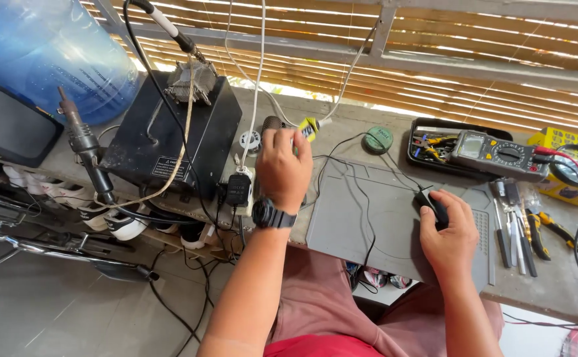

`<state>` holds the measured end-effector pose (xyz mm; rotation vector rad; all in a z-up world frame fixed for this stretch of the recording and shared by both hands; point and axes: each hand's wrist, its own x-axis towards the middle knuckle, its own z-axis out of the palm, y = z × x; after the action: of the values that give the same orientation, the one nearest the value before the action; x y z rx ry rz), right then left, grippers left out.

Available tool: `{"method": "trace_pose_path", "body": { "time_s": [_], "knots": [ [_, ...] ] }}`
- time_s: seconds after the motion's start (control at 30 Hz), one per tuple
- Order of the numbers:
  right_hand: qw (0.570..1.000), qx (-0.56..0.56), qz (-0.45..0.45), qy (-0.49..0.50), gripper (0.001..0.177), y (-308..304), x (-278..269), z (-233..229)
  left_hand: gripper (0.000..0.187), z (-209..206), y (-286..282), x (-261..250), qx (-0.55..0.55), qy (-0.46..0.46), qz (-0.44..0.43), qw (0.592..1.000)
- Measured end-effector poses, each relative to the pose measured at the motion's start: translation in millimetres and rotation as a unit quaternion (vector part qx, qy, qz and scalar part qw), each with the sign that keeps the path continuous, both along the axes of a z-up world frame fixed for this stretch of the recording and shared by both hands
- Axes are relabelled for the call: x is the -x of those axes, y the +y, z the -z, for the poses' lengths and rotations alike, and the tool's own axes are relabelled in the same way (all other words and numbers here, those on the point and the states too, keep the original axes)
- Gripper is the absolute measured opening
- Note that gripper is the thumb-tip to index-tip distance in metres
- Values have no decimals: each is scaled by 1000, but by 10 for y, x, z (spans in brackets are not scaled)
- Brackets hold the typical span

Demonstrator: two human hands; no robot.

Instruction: The person plugs a power adapter into a power strip and then uses a multimeter to test the electrical continuity of a black cable. They connect the multimeter probes to the cable ends and observe the readings on the device's display.

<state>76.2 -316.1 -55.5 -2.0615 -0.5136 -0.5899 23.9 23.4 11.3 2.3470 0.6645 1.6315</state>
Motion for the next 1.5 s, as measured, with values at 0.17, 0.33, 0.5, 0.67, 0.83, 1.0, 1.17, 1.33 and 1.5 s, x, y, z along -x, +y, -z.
{"method": "trace_pose_path", "body": {
  "time_s": [0.17, 0.33, 0.5, 0.67, 0.83, 1.0, 1.17, 1.33, 1.5],
  "knots": [
    [1000, -5, 3, 6, 35, 29, 19, -58, 6, 138, 115, -648, 88, -14, 65, 994],
    [1000, -6, 17, 6, 34, 26, 26, -52, 18, 466, 92, -1157, 292, 162, 113, 936],
    [998, -35, 6, 46, 23, 17, 21, -76, 32, 400, 122, -1046, 157, 374, 137, 904],
    [998, -32, -6, 45, 24, -12, 17, -101, 36, 272, -66, -719, 142, 290, 134, 937],
    [998, -31, -14, 56, 30, -68, 48, -73, 14, 318, -792, 55, 58, 110, 228, 966],
    [997, 24, 2, 79, 33, -140, 2, -13, 9, 163, -1180, 1051, 60, 90, 318, 942],
    [996, 32, -10, 78, 34, -147, 37, -59, 10, 278, -943, 1633, 91, 117, 280, 949],
    [998, 45, -9, 51, 35, -207, -4, 71, 13, 344, -623, 2012, 123, 141, 221, 957],
    [999, 32, -16, 31, 35, -220, -26, 129, 10, 453, -385, 2166, 151, 126, 139, 970]
  ]
}}
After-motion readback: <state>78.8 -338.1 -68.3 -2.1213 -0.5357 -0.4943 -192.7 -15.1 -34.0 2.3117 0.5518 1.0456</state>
